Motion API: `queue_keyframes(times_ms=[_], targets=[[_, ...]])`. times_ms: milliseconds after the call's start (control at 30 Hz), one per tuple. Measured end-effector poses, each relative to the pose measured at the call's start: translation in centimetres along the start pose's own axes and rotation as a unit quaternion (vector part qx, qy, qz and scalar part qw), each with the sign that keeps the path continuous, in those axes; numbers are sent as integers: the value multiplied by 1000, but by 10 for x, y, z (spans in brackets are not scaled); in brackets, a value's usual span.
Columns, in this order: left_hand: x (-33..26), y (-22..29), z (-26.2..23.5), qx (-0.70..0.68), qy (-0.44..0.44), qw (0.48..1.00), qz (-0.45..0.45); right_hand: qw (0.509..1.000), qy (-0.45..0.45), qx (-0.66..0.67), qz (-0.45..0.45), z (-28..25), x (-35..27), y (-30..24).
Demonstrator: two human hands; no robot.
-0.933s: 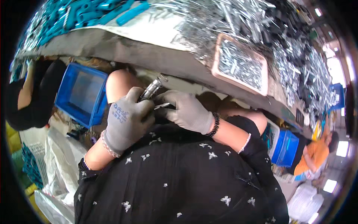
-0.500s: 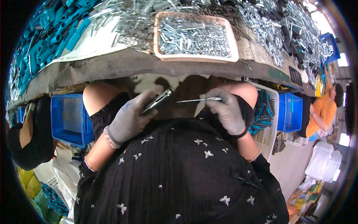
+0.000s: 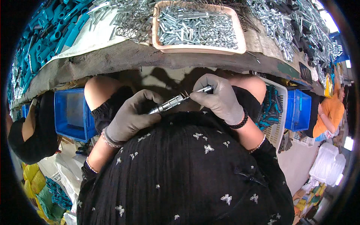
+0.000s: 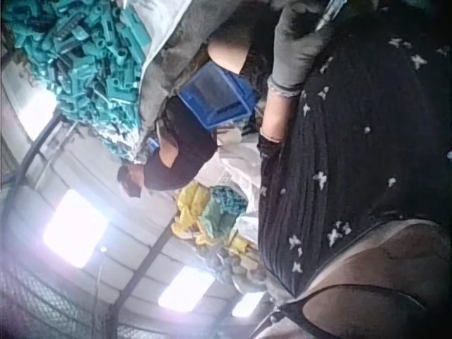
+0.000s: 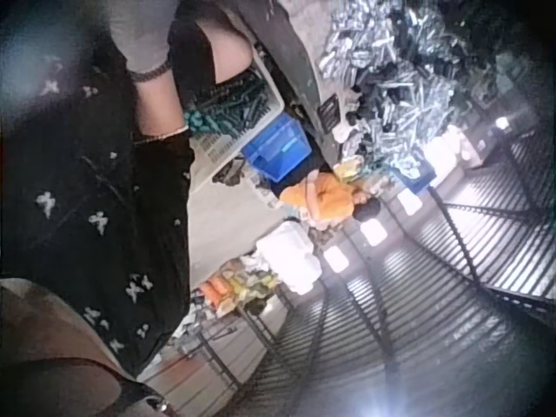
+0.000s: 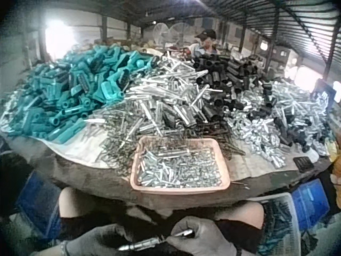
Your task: The person assembles handheld tools by fitting metal cylinders, springs, and pins together by hand, attaching plastic handles and sleeves to the metal assemblies, and placing the completed tools into a basket.
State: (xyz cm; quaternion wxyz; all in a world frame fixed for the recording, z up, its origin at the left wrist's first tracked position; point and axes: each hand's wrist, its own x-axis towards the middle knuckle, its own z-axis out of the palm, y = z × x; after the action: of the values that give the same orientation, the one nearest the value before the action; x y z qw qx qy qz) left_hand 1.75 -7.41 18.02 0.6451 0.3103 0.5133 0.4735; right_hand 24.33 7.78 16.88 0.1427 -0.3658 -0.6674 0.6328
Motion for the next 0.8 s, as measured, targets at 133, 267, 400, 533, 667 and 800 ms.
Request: queue_keyframes(times_ms=[133,267,400,533,667,800], targets=[[0,-4,-3,34,-5,999,17,1000,-13,25,3,7,6,3],[0,-5,-7,54,7,998,-28,999,-34,2,-14,10,12,0],[5,-7,-7,93,22,995,3,998,-54,-21,-22,14,12,-1],[8,-9,-7,103,25,994,32,996,-61,63,-27,14,11,4],[11,-13,-10,83,9,996,15,993,-24,-1,-113,27,5,9],[12,-10,-7,69,9,997,18,985,-7,-37,-170,35,3,12]])
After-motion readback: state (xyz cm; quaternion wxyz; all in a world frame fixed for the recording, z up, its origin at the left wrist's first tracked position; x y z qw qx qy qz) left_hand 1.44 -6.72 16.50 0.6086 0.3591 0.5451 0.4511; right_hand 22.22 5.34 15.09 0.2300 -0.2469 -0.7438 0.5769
